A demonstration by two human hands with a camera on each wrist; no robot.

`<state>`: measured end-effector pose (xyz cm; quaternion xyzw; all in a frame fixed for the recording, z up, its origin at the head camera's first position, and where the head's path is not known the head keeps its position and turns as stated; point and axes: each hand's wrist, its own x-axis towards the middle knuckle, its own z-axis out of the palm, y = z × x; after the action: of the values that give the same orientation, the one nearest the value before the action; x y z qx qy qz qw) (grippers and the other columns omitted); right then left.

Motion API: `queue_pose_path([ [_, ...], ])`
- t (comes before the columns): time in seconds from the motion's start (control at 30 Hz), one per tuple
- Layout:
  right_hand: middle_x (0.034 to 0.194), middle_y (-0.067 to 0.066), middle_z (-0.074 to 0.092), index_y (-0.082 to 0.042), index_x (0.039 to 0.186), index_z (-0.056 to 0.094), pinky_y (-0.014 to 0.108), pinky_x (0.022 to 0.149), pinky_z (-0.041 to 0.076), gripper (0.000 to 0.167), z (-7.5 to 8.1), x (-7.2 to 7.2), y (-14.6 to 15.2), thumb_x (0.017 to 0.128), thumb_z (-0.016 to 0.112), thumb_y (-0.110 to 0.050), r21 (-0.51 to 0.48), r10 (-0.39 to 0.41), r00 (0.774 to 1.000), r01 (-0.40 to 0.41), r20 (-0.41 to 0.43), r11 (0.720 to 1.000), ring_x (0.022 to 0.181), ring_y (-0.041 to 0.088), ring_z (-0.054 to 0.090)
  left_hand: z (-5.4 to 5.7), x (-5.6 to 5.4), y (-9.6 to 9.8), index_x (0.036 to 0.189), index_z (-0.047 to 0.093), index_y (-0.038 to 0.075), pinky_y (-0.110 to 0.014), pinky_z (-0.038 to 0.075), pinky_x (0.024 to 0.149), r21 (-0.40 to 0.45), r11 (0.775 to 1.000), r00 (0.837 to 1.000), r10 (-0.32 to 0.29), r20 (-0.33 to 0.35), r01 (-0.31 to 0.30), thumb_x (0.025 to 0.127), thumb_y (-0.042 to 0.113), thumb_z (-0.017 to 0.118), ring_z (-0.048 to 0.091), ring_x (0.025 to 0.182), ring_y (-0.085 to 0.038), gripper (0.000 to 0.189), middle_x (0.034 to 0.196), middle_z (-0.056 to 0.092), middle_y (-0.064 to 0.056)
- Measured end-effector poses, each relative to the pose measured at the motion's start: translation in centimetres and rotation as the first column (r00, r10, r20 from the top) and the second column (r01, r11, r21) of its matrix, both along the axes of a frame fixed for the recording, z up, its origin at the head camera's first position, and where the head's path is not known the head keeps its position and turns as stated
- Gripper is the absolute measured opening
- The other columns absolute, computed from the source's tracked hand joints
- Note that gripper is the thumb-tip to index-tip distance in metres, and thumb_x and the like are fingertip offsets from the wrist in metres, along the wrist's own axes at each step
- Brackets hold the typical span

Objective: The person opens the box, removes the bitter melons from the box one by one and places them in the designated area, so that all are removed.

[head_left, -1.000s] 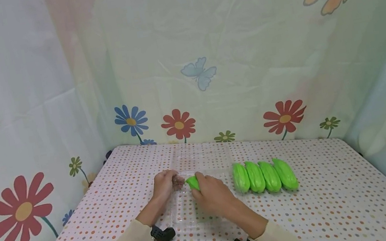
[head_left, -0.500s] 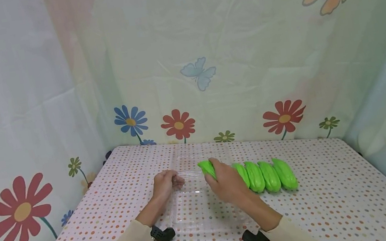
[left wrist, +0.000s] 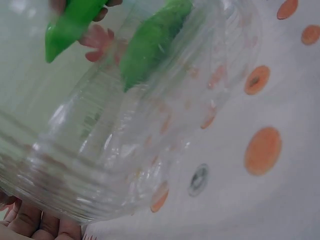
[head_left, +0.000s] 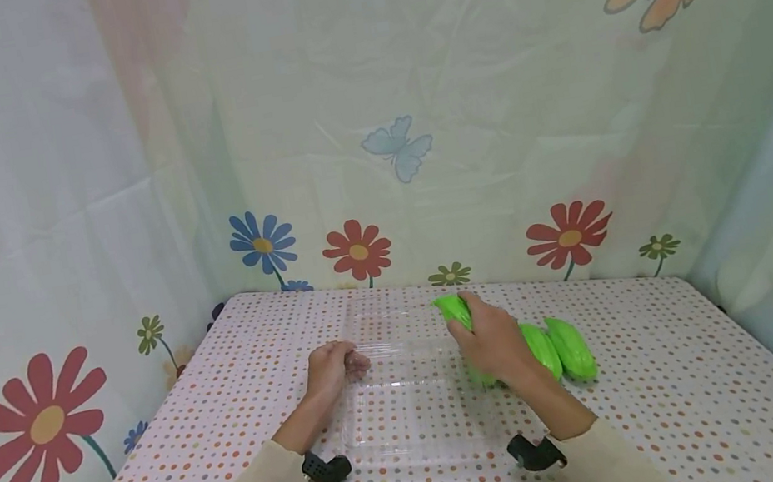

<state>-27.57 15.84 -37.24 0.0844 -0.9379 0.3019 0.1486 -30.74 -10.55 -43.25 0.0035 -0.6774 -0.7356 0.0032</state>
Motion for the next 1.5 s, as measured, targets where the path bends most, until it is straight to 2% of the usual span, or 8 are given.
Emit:
queue_pose_path([
  [0.23,0.092,0.016,0.062,0.0,0.152,0.039,0.037,0.063,0.045,0.06,0.0,-0.6,2.6,0.101,0.052,-0.03,0.009,-0.06,0.998,0.06,0.026,0.998,0.07,0.023,0.055,-2.1,-1.6,0.0,0.096,0.061,-0.007,-0.033,0.061,0.073,0.006,1.0,1.0,0.023,-0.005,-0.023,0.102,0.011,0.049,0.072,0.076,-0.019,0.022,0.083,0.074,-0.015],
  [0.4,0.088,0.018,0.061,0.003,0.151,0.037,0.035,0.059,0.044,0.061,-0.1,-1.0,4.1,0.101,0.051,-0.03,0.009,-0.105,0.994,0.104,0.034,0.995,0.067,0.023,0.054,-2.3,-1.7,0.0,0.106,0.06,-0.012,-0.029,0.06,0.069,0.004,0.999,0.999,0.045,-0.021,-0.045,0.101,0.012,0.05,0.071,0.073,-0.016,0.027,0.078,0.073,-0.01],
  [0.57,0.121,0.03,0.062,0.004,0.151,0.037,0.043,0.071,0.048,0.061,0.1,-1.3,5.8,0.103,0.049,-0.031,-0.002,-0.147,0.988,0.147,0.043,0.989,0.085,0.031,0.057,-2.6,-1.8,0.0,0.106,0.06,-0.012,-0.029,0.06,0.07,0.013,0.999,0.999,0.046,-0.019,-0.045,0.1,0.012,0.049,0.071,0.073,-0.016,0.027,0.077,0.072,-0.008],
  [0.73,0.114,0.028,0.061,0.005,0.152,0.035,0.037,0.063,0.042,0.062,0.3,-1.6,7.7,0.103,0.047,-0.031,-0.046,-0.168,0.985,0.17,0.038,0.984,0.08,0.03,0.053,-2.7,-1.9,0.1,0.106,0.058,-0.013,-0.031,0.061,0.072,0.036,0.999,0.999,0.039,-0.023,-0.038,0.101,0.01,0.048,0.071,0.073,-0.016,0.025,0.077,0.071,-0.009],
  [0.9,0.141,0.036,0.048,0.005,0.154,0.029,0.056,0.084,0.047,0.066,0.0,-2.2,9.8,0.104,0.043,-0.036,-0.081,-0.214,0.972,0.222,0.099,0.972,0.111,0.046,0.053,-2.6,-2.0,0.1,0.106,0.058,-0.013,-0.03,0.061,0.071,0.036,0.999,0.999,0.04,-0.028,-0.039,0.102,0.01,0.048,0.071,0.072,-0.015,0.026,0.075,0.071,-0.007],
  [1.03,0.152,0.037,0.035,0.006,0.156,0.024,0.068,0.105,0.037,0.07,-0.2,-2.5,11.0,0.105,0.041,-0.038,-0.095,-0.239,0.959,0.255,0.152,0.962,0.134,0.055,0.04,-2.6,-1.8,0.1,0.107,0.058,-0.015,-0.029,0.061,0.07,0.031,0.999,0.999,0.039,-0.037,-0.038,0.102,0.009,0.047,0.07,0.072,-0.015,0.027,0.074,0.071,-0.006],
  [1.33,0.149,0.034,0.04,0.0,0.159,0.023,0.051,0.076,0.045,0.07,-1.3,-2.5,13.1,0.104,0.037,-0.042,-0.089,-0.28,0.94,0.301,0.197,0.949,0.104,0.041,0.05,-2.7,-1.9,0.2,0.109,0.057,-0.015,-0.031,0.061,0.072,0.021,0.999,0.999,0.032,-0.043,-0.031,0.103,0.01,0.046,0.071,0.073,-0.015,0.028,0.076,0.071,-0.007],
  [1.5,0.147,0.035,0.04,0.001,0.159,0.022,0.054,0.077,0.045,0.072,-1.8,-2.1,14.3,0.104,0.035,-0.045,-0.08,-0.304,0.928,0.327,0.215,0.942,0.105,0.043,0.05,-2.7,-1.9,0.3,0.11,0.057,-0.015,-0.031,0.061,0.073,0.02,0.999,0.999,0.03,-0.04,-0.029,0.103,0.01,0.046,0.071,0.074,-0.016,0.028,0.076,0.071,-0.007],
])
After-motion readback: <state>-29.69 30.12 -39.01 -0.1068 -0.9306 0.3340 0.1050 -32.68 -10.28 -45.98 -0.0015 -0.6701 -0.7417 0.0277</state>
